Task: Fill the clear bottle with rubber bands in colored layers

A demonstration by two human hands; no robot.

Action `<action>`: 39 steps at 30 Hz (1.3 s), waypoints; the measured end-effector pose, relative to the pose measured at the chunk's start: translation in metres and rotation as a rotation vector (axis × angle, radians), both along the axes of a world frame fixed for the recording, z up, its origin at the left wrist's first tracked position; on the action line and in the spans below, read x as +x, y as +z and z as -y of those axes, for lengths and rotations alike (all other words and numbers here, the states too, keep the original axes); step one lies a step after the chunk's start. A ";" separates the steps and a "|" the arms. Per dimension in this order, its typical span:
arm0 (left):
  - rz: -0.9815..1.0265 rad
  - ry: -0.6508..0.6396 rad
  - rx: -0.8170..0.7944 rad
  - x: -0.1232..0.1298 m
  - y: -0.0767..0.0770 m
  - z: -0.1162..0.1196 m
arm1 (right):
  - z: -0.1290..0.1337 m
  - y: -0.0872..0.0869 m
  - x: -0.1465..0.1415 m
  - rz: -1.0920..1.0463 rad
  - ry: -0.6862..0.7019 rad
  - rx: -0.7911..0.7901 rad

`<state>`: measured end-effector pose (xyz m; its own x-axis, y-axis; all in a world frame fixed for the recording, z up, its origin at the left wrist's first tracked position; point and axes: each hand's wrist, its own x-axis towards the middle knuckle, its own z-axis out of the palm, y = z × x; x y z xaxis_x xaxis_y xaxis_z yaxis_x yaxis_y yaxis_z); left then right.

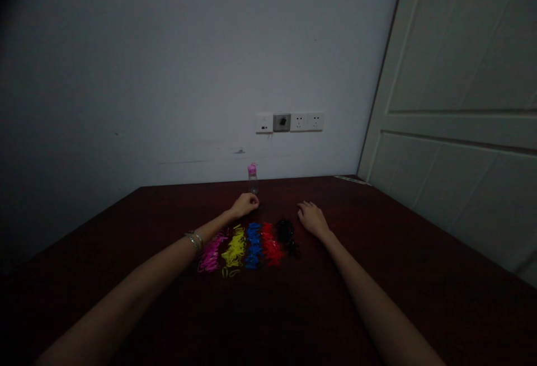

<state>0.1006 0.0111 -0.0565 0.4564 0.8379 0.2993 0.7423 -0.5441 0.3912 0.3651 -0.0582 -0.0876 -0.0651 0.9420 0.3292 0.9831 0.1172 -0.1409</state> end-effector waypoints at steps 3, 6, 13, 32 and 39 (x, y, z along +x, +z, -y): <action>0.056 -0.115 -0.028 0.021 0.002 0.013 | -0.001 -0.001 0.001 0.004 -0.002 0.001; 0.106 -0.196 -0.084 0.040 0.003 0.027 | -0.002 -0.002 0.001 -0.002 -0.004 0.001; 0.143 -0.378 -0.249 0.061 0.006 0.047 | -0.002 -0.001 0.000 0.034 -0.011 0.014; 0.372 0.018 -0.234 -0.017 0.008 -0.002 | 0.003 0.003 -0.002 -0.003 -0.009 -0.011; 0.459 0.419 -0.151 -0.105 -0.004 -0.030 | 0.001 0.003 -0.001 0.010 -0.007 -0.011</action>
<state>-0.0048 0.0414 -0.0607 -0.0658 0.9658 0.2508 0.6188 -0.1577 0.7695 0.3637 -0.0592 -0.0846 -0.0617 0.9461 0.3178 0.9852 0.1086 -0.1323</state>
